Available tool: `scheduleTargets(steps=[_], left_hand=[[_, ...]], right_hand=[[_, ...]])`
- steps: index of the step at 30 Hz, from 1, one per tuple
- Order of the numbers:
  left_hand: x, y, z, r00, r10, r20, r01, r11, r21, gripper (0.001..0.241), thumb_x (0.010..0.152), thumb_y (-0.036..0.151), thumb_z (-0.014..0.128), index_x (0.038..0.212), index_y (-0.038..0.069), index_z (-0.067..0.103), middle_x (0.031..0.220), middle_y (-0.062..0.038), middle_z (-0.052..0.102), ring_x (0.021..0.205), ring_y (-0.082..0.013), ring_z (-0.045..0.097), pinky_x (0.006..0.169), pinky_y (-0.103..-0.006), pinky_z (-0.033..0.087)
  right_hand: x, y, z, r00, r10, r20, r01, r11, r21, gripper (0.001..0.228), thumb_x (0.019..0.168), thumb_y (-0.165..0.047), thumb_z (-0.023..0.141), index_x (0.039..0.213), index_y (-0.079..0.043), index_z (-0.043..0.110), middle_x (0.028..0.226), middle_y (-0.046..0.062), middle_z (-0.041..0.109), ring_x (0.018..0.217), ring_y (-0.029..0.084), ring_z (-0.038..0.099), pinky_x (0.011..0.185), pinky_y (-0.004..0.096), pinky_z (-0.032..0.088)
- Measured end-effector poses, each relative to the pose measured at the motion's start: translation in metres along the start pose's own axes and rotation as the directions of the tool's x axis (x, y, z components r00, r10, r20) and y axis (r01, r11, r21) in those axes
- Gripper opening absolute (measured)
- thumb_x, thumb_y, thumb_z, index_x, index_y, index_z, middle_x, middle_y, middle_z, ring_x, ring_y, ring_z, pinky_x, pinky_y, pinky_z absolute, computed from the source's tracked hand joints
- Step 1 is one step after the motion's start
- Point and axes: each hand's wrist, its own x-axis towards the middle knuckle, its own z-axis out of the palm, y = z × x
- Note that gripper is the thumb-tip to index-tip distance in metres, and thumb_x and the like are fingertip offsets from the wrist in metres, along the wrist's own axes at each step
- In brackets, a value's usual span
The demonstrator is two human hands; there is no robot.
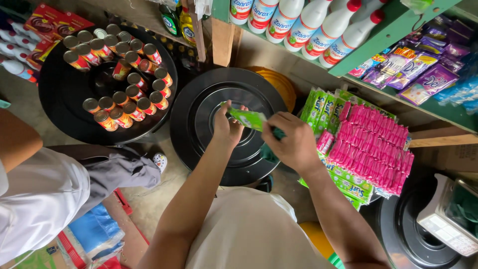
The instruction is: Cleaning detergent packets with a cloth and arranging them neatly on grocery store shelves.
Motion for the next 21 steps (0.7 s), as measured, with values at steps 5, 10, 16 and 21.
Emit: scheduleTargets(steps=[5,10,16,21], left_hand=[[0.018,-0.01,-0.017,0.994,-0.022,0.107,0.025,1.0,-0.02,0.038,0.093,0.017,0.059,0.125,-0.002,0.048,0.113,-0.017,0.055,0.103,-0.0304,0.065,0.095,-0.0449,0.058],[0.055,-0.035,-0.042,0.985,-0.03,0.167,0.011,0.993,0.114,0.029,0.105,0.018,0.063,0.126,0.0,0.053,0.105,-0.007,0.06,0.101,-0.0195,0.064,0.094,-0.035,0.058],[-0.001,-0.048,-0.008,0.933,-0.205,0.297,0.186,0.978,0.09,0.028,0.098,0.009,0.057,0.119,-0.008,0.054,0.12,-0.016,0.067,0.111,-0.0277,0.072,0.093,-0.0355,0.061],[-0.011,-0.053,0.013,0.879,-0.159,0.449,0.065,0.974,0.217,0.062,0.094,-0.003,0.06,0.147,0.009,0.032,0.143,-0.011,0.054,0.126,-0.0378,0.063,0.095,-0.0447,0.057]], right_hand=[[-0.026,0.016,-0.006,0.979,0.204,-0.02,-0.202,0.975,0.088,0.009,0.093,-0.005,0.071,0.087,0.0,0.066,0.081,0.012,0.065,0.071,0.03,0.064,0.066,0.038,0.051],[-0.041,0.023,-0.005,0.97,0.198,-0.14,-0.187,0.978,0.091,0.01,0.094,-0.005,0.071,0.088,0.001,0.065,0.082,0.013,0.063,0.07,0.027,0.062,0.065,0.037,0.05],[-0.047,0.024,-0.009,0.936,0.321,-0.145,-0.296,0.94,0.169,0.014,0.096,-0.005,0.068,0.087,0.001,0.06,0.081,0.01,0.059,0.069,0.021,0.057,0.066,0.033,0.047],[-0.076,0.046,-0.005,0.862,0.415,-0.293,-0.361,0.906,0.222,0.013,0.097,-0.004,0.068,0.09,-0.001,0.058,0.082,0.005,0.056,0.074,0.015,0.05,0.07,0.029,0.044]])
